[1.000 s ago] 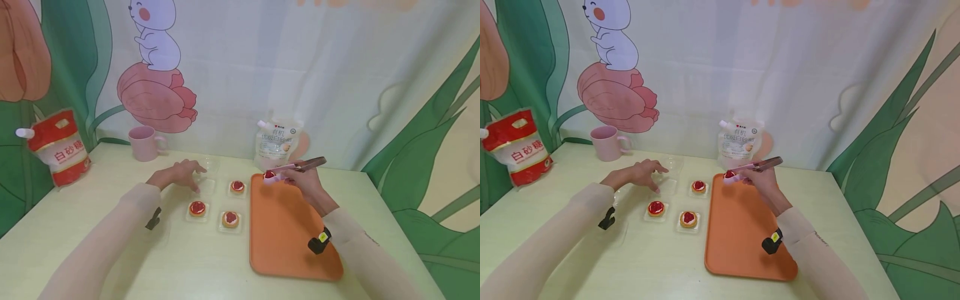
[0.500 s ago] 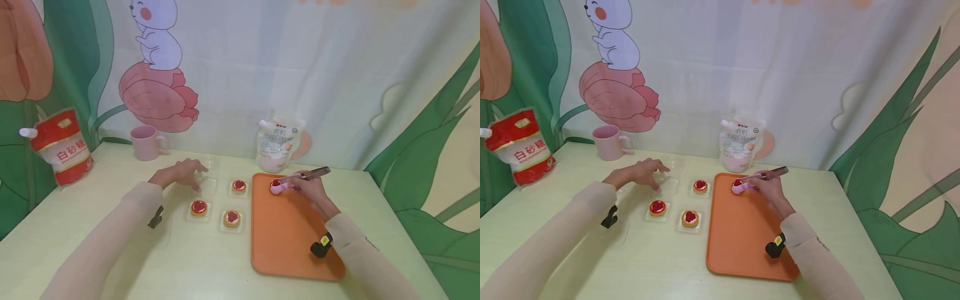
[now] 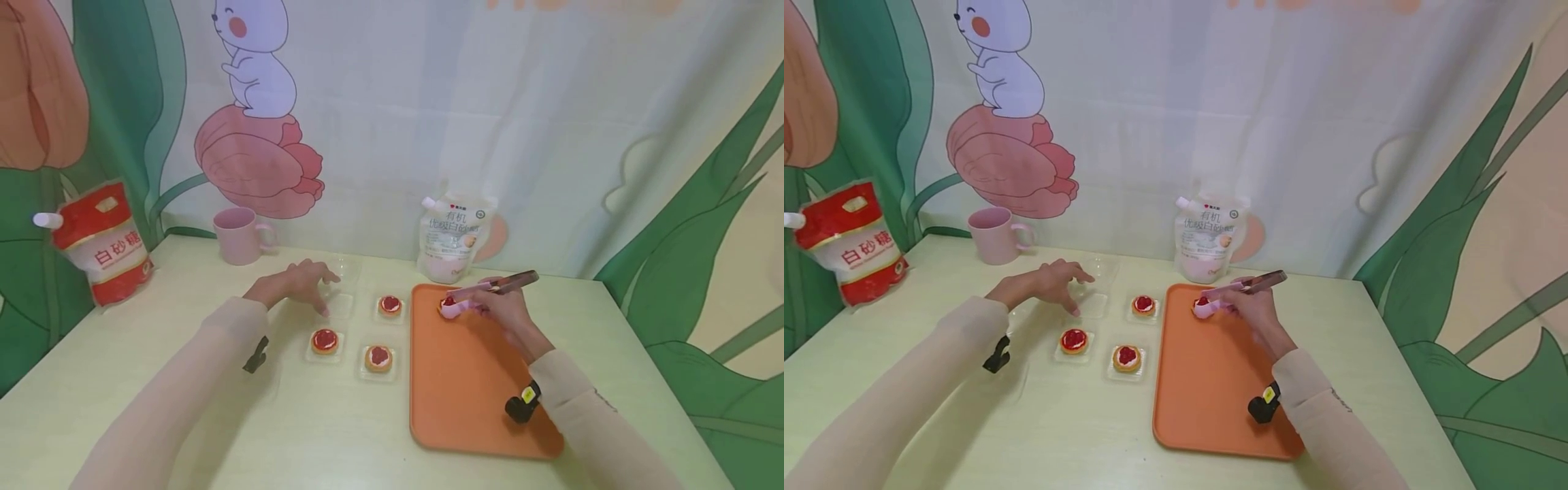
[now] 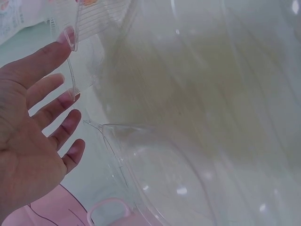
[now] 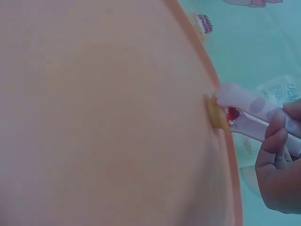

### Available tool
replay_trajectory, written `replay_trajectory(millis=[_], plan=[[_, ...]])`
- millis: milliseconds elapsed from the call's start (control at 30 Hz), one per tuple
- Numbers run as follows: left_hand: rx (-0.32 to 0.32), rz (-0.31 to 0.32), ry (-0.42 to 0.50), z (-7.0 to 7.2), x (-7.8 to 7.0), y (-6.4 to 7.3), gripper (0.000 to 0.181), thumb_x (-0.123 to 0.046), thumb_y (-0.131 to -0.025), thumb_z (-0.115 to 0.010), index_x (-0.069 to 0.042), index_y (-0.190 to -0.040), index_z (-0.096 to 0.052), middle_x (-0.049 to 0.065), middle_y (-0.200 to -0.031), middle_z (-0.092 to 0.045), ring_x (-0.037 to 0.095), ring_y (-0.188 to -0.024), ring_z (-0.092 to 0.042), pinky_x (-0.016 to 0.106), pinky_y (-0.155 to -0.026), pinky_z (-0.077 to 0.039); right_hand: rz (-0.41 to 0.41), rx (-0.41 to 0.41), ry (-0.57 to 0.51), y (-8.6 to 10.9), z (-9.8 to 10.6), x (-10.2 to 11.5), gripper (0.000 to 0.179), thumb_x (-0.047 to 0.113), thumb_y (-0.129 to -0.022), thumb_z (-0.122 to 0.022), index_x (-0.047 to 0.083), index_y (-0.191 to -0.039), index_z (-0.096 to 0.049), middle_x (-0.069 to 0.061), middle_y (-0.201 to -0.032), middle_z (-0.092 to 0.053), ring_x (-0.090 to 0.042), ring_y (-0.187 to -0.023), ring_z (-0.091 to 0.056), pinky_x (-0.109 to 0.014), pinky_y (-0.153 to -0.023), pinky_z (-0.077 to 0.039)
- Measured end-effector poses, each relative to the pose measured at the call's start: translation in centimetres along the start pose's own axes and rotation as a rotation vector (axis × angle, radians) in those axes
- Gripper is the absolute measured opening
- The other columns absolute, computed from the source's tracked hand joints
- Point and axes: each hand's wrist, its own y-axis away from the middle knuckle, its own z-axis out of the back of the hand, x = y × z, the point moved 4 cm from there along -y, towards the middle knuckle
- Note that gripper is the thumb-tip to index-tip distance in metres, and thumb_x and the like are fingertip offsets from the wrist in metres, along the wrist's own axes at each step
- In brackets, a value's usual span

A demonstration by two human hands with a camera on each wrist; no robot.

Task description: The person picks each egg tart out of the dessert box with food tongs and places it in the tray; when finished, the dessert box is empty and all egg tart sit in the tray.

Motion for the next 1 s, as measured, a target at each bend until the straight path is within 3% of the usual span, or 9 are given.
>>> replay_trajectory(millis=[133, 333, 433, 567, 700, 833, 1000], plan=[[-0.002, -0.004, -0.013, 0.0, 0.0, -0.1, 0.076, -0.030, -0.078, -0.086, -0.013, -0.144, -0.053, 0.015, -0.137, -0.057, 0.032, -0.119, -0.047, 0.052, -0.100, -0.039, 0.015, 0.001, -0.073, 0.0, 0.4, 0.6, 0.025, 0.004, -0.090, -0.067, -0.001, -0.111, -0.055, 0.006, -0.072, -0.062, -0.008, -0.059, -0.058, -0.019, -0.059, -0.052], [-0.010, -0.012, -0.034, 0.3, 0.0, -0.2, 0.077, -0.030, -0.077, -0.087, -0.013, -0.144, -0.053, 0.015, -0.137, -0.058, 0.033, -0.120, -0.047, 0.054, -0.102, -0.038, 0.015, 0.005, -0.129, 0.2, 1.2, 1.6, 0.023, 0.006, -0.094, -0.065, 0.010, -0.112, -0.053, 0.001, -0.086, -0.060, -0.009, -0.063, -0.059, -0.019, -0.065, -0.055], [-0.006, -0.014, -0.035, 0.4, 0.1, -0.1, 0.078, -0.030, -0.077, -0.087, -0.013, -0.145, -0.053, 0.016, -0.137, -0.058, 0.034, -0.121, -0.047, 0.056, -0.104, -0.036, 0.011, 0.003, -0.133, 0.2, 1.4, 1.7, 0.023, 0.005, -0.094, -0.064, 0.008, -0.113, -0.052, 0.001, -0.087, -0.059, -0.009, -0.063, -0.059, -0.018, -0.065, -0.055], [-0.004, -0.023, -0.032, 0.3, 0.4, 0.1, 0.080, -0.031, -0.078, -0.086, -0.014, -0.147, -0.050, 0.018, -0.142, -0.054, 0.038, -0.128, -0.044, 0.062, -0.108, -0.031, 0.011, 0.011, -0.112, 0.4, 1.4, 1.5, 0.034, 0.006, -0.095, -0.062, 0.010, -0.125, -0.049, 0.001, -0.089, -0.059, -0.008, -0.063, -0.060, -0.017, -0.064, -0.054], [-0.059, -0.058, -0.016, 0.7, 0.3, 0.6, 0.079, -0.035, -0.079, -0.084, -0.014, -0.147, -0.049, 0.021, -0.143, -0.052, 0.041, -0.133, -0.041, 0.065, -0.110, -0.027, 0.008, 0.023, -0.106, 0.7, 1.4, 1.6, 0.045, 0.006, -0.095, -0.062, 0.013, -0.136, -0.044, 0.000, -0.093, -0.059, -0.008, -0.063, -0.060, -0.017, -0.065, -0.055], [-0.113, -0.110, -0.010, 1.3, -0.5, 0.7, 0.077, -0.036, -0.080, -0.083, -0.012, -0.145, -0.051, 0.021, -0.140, -0.054, 0.040, -0.131, -0.042, 0.063, -0.105, -0.030, 0.012, 0.026, -0.088, 0.8, 1.1, 1.9, 0.051, 0.007, -0.094, -0.063, 0.014, -0.140, -0.042, -0.002, -0.098, -0.058, -0.008, -0.066, -0.061, -0.017, -0.067, -0.056], [-0.090, -0.143, -0.027, 0.9, -2.6, -0.1, 0.076, -0.037, -0.080, -0.083, -0.013, -0.145, -0.052, 0.018, -0.145, -0.051, 0.037, -0.131, -0.040, 0.059, -0.106, -0.031, 0.029, 0.066, -0.064, 0.5, -0.4, 2.1, 0.053, 0.009, -0.094, -0.065, 0.014, -0.142, -0.041, -0.004, -0.099, -0.060, -0.010, -0.068, -0.061, -0.017, -0.067, -0.054]])
